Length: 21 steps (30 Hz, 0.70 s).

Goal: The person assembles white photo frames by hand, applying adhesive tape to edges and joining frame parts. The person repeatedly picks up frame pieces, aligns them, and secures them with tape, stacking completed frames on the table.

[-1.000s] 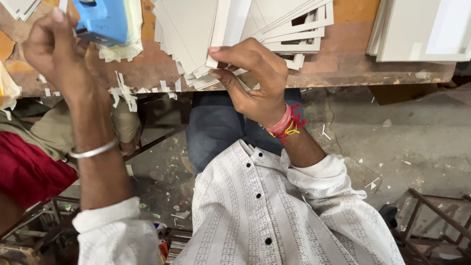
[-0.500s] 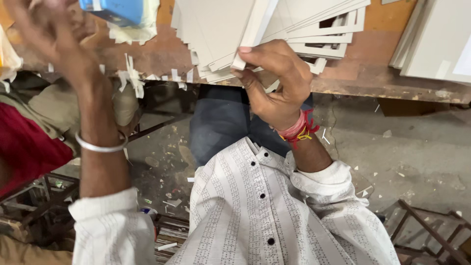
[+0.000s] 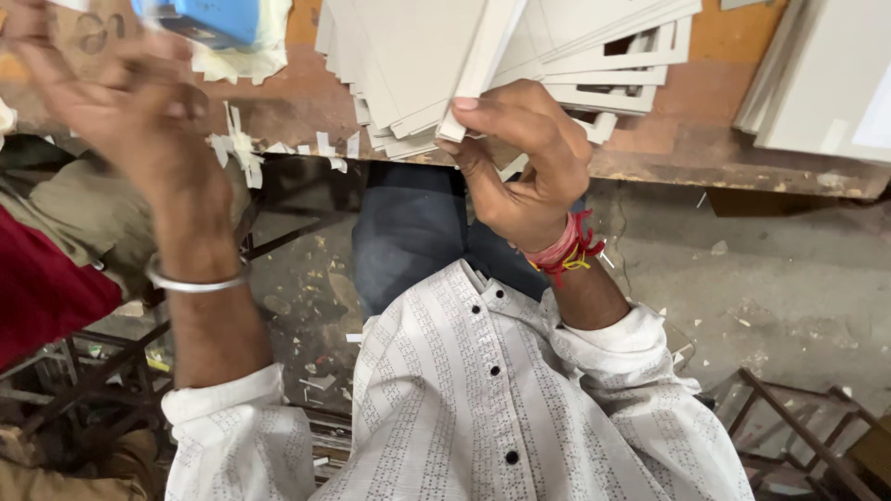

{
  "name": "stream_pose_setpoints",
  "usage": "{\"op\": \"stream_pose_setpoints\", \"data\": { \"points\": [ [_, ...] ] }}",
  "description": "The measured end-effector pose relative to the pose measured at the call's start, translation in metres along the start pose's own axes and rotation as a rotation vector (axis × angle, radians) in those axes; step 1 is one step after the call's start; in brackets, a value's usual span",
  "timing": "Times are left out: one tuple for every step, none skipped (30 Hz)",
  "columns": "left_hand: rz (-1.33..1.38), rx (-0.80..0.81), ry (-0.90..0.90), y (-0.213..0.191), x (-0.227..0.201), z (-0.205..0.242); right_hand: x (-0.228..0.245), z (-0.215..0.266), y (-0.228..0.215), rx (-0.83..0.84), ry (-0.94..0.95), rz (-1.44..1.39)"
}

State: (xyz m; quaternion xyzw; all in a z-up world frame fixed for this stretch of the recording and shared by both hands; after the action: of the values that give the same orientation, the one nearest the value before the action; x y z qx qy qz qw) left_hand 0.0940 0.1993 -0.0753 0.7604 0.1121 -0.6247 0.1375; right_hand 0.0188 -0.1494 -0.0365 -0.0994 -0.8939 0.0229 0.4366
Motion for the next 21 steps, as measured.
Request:
{"op": "stream_pose_setpoints", "data": {
  "points": [
    [-0.137, 0.05, 0.12, 0.005, 0.008, 0.003, 0.0, -0.001, 0.001, 0.003, -0.008, -0.009],
    [-0.219, 0.078, 0.182, 0.001, 0.007, 0.007, 0.001, -0.002, 0.002, 0.006, 0.003, -0.019],
    [-0.296, 0.101, 0.25, -0.001, 0.009, 0.009, 0.002, -0.003, 0.003, 0.01, 0.01, -0.027],
    [-0.318, 0.096, 0.264, -0.007, 0.006, 0.015, 0.001, -0.005, 0.004, 0.013, 0.017, -0.036],
    [-0.31, 0.135, 0.255, -0.005, 0.008, 0.016, 0.001, -0.002, 0.003, 0.001, 0.023, -0.036],
    [-0.308, 0.167, 0.242, -0.003, 0.007, 0.021, 0.0, 0.0, 0.003, -0.011, 0.029, -0.036],
    [-0.285, 0.193, 0.227, 0.002, 0.005, 0.028, -0.002, 0.0, 0.002, -0.012, 0.023, -0.039],
    [-0.261, 0.219, 0.212, 0.009, 0.001, 0.036, -0.003, 0.0, 0.0, -0.008, 0.008, -0.014],
    [-0.244, 0.245, 0.2, 0.017, -0.008, 0.042, -0.003, -0.001, 0.001, -0.007, -0.008, 0.005],
    [-0.22, 0.268, 0.188, 0.028, -0.017, 0.047, -0.002, -0.001, 0.001, -0.005, -0.023, 0.024],
    [-0.189, 0.284, 0.159, 0.042, -0.027, 0.057, -0.001, -0.002, 0.002, 0.0, -0.021, 0.024],
    [-0.15, 0.295, 0.12, 0.056, -0.039, 0.067, 0.0, -0.003, 0.002, 0.005, -0.019, 0.024],
    [-0.098, 0.311, 0.074, 0.073, -0.051, 0.076, 0.002, -0.004, 0.002, 0.006, -0.019, 0.029],
    [-0.047, 0.322, 0.022, 0.088, -0.065, 0.085, 0.004, -0.005, 0.003, 0.002, -0.014, 0.034],
    [-0.002, 0.334, -0.034, 0.102, -0.08, 0.094, 0.006, -0.005, 0.003, -0.003, -0.009, 0.042],
    [0.033, 0.346, -0.084, 0.116, -0.093, 0.101, 0.008, -0.006, 0.003, -0.004, -0.011, 0.048],
    [0.055, 0.356, -0.124, 0.129, -0.105, 0.105, 0.01, -0.007, 0.004, -0.009, -0.014, 0.055],
    [0.056, 0.355, -0.147, 0.141, -0.114, 0.107, 0.011, -0.007, 0.003, -0.01, -0.024, 0.06],
    [0.051, 0.355, -0.171, 0.151, -0.121, 0.109, 0.013, -0.007, 0.003, -0.012, -0.031, 0.064],
    [0.05, 0.351, -0.184, 0.159, -0.127, 0.11, 0.013, -0.007, 0.003, -0.015, -0.011, 0.061],
    [0.045, 0.343, -0.196, 0.166, -0.131, 0.111, 0.014, -0.006, 0.003, -0.017, 0.008, 0.054]
  ]
}}
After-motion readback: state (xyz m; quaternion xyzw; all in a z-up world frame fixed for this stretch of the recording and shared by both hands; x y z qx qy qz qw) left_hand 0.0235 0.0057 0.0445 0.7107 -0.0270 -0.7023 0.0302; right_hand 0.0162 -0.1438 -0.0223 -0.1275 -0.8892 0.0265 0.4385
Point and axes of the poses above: each hand's wrist, its own z-axis away from the middle knuckle, its own y-axis out of the palm, x = y × z, the point moved 1 cm from there along -z, towards the middle knuckle
